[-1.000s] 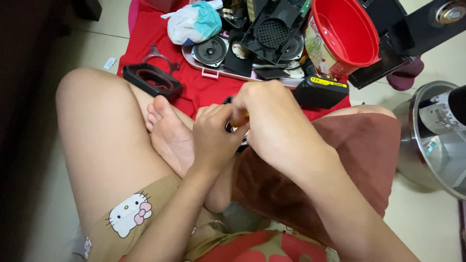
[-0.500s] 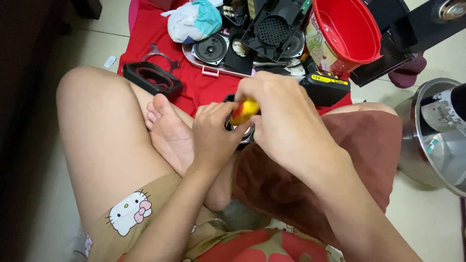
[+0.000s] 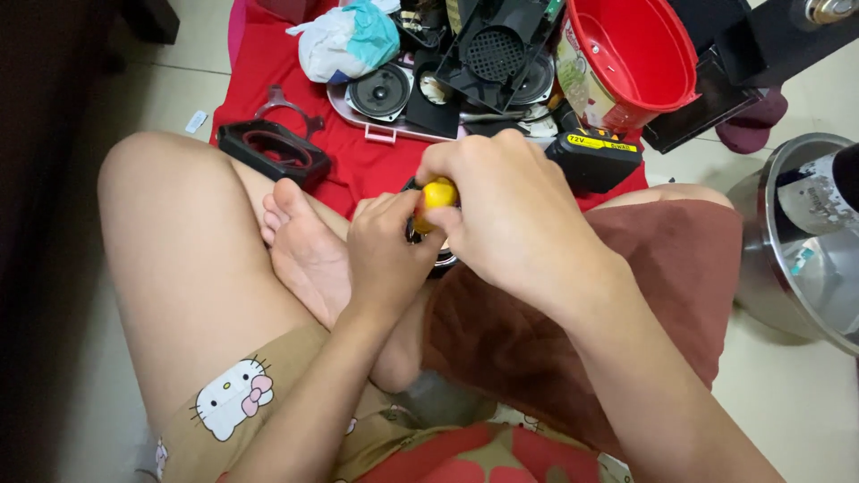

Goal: Cleaning a small red plastic component inside a black housing using a screwdriver and a toothbrush.

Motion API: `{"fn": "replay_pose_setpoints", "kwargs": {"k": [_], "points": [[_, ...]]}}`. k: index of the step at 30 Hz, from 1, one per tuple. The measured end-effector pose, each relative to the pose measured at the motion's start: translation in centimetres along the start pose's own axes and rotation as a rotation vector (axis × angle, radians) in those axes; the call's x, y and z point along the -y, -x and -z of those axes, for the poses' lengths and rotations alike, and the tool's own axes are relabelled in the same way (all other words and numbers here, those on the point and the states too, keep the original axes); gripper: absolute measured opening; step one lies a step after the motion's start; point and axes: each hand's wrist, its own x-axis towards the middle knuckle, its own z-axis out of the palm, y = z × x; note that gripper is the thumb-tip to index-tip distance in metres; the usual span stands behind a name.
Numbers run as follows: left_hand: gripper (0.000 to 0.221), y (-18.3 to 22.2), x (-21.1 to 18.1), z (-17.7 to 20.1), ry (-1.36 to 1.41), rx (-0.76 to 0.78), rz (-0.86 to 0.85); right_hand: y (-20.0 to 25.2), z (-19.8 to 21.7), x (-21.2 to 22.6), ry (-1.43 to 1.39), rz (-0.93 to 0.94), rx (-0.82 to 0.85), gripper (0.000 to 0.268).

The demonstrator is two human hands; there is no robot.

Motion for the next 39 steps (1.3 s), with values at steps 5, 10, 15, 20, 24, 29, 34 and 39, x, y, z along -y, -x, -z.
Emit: {"fn": "replay_pose_setpoints", "kwargs": {"k": [5, 10, 15, 20, 24, 29, 34, 39], "points": [[0.025, -0.1, -0.1, 0.2, 0.002, 0.023, -0.031, 0.2, -1.0, -1.1, -0.144, 0.115, 0.030, 0.029], [0.028, -0.2, -0.3, 0.0, 0.002, 0.020, -0.048, 0.4, -1.2, -1.1, 0.021, -0.154, -0.042, 0.073], [0.026, -0.3, -0.5, 0.1, -0.038, 0.006, -0.032, 0.6, -0.4, -1.3, -0.095, -0.004, -0.167, 0.025], [0.021, -0.3, -0.7, 0.3, -0.014, 0.013, -0.059, 0.8, 0.0, -0.9, -0.278, 0.248, -0.071, 0.024], [0.021, 0.0, -0.3, 0.1, -0.009, 0.010, -0.076, 1.0, -0.4, -0.4, 0.031, 0.009, -0.232, 0.028], [0.022, -0.2, -0.7, 0.2, -0.042, 0.014, -0.067, 0.8, -0.3, -1.1, 0.031, -0.156, -0.169, 0.025], [0.022, -0.3, -1.0, 0.3, -0.014, -0.001, -0.072, 1.0, 0.6, -1.6, -0.187, 0.223, -0.099, 0.027], [0.023, -0.1, -0.4, 0.1, -0.051, 0.023, -0.046, 1.2, -1.5, -2.4, -0.206, -0.012, -0.223, 0.044]]}}
